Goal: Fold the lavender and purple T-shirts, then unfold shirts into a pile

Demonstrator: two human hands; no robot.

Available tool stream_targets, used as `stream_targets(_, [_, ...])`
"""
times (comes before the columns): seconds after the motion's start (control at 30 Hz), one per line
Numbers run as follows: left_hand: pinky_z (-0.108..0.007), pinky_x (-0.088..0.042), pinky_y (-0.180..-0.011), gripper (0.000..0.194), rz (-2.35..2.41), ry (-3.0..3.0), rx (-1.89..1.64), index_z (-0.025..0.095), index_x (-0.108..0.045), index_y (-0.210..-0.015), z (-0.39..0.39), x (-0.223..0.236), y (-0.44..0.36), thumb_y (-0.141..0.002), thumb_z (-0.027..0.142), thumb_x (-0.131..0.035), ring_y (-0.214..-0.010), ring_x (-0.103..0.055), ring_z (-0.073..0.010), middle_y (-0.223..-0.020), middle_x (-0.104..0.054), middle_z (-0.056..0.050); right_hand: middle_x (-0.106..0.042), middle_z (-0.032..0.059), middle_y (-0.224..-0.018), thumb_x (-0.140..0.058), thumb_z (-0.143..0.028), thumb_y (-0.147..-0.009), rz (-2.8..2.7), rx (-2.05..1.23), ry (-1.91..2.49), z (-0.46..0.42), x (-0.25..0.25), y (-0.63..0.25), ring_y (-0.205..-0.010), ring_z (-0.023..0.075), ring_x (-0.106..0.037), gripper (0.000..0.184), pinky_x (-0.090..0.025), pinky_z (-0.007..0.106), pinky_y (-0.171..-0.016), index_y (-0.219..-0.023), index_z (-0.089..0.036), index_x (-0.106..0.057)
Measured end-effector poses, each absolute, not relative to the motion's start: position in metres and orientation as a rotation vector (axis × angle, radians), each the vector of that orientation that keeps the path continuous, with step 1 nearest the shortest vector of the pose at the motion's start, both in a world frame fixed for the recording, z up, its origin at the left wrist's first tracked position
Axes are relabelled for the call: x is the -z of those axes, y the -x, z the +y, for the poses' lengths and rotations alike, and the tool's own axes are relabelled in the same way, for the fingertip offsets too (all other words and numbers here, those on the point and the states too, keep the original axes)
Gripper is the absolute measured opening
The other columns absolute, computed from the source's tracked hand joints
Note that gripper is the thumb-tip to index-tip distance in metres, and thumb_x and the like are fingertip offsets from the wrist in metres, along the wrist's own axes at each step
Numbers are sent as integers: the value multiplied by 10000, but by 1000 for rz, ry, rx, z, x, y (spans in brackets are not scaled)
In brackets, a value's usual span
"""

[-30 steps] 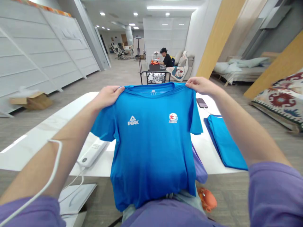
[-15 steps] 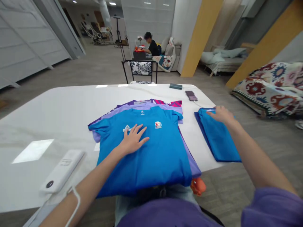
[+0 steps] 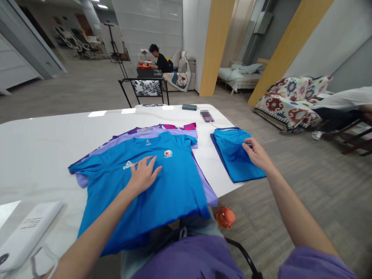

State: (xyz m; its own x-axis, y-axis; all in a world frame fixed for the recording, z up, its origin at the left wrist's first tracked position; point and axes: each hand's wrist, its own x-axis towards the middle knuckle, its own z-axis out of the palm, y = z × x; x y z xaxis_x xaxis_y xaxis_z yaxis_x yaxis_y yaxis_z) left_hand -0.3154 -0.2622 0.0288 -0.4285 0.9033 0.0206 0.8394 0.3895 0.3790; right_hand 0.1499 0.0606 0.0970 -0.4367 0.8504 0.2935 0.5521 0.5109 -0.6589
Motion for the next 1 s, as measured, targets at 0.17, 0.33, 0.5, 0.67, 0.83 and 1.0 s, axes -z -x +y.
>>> stream_targets(0.17, [-544,-573,-1183,882,1427,-1044,-1021,265,-589,-1685,-244,-65,192,-1073,879,-429,-1362,-732,-367,-1593,-697,-194,-749,31,-1281,-594,-567,-1155,-1945,-1111,721,-53,-129,-147,-1083,243,-715,254,-600,392,-960,-1310,-368,-623])
stream_targets(0.33, [-444,-644,-1020,887,765,-611,-1027,331,-705,-1558,-240,-87,111,-964,974,-564,-1313,-758,-337,-1532,-749,-139,-751,82,-1397,-550,-434,-1188,-2217,-1395,114,-135,-152,-132,-1338,287,-705,152,-592,496,-1116,-1290,-346,-622])
stream_targets(0.5, [-322,-631,-892,728,904,-642,-1199,309,-669,-1585,-254,-108,106,-961,612,-886,-1190,-775,-262,-1477,-758,-118,-744,92,-1393,-634,-368,-1166,-2427,-1161,1,-151,-154,-130,-1333,254,-678,141,-528,474,-1189,-1287,-312,-680])
stream_targets(0.67, [-414,-567,-1184,481,1042,-1077,-1143,281,-753,-1467,-276,-111,105,-1043,499,-818,-1362,-717,-298,-1481,-773,-91,-787,88,-1180,-612,-693,-1129,-2357,-1114,693,-94,-121,-139,-1073,269,-744,437,-605,423,-984,-1155,-265,-695])
stream_targets(0.83, [-415,-544,-1222,361,1005,-1634,-909,272,-826,-1402,-289,-105,75,-1151,436,-625,-1306,-738,-276,-1359,-794,-114,-789,188,-1245,-647,-848,-1014,-2219,-648,1597,12,-89,-117,-1157,367,-761,657,-597,464,-998,-1233,-229,-651])
stream_targets(1.0, [-415,-558,-1197,393,944,-1754,-804,288,-807,-1468,-284,-80,47,-1144,416,-625,-1281,-756,-274,-1337,-797,-114,-722,287,-1389,-877,-599,-914,-2311,-526,1768,61,-91,-70,-1339,466,-669,481,-512,601,-1146,-1082,-219,-635])
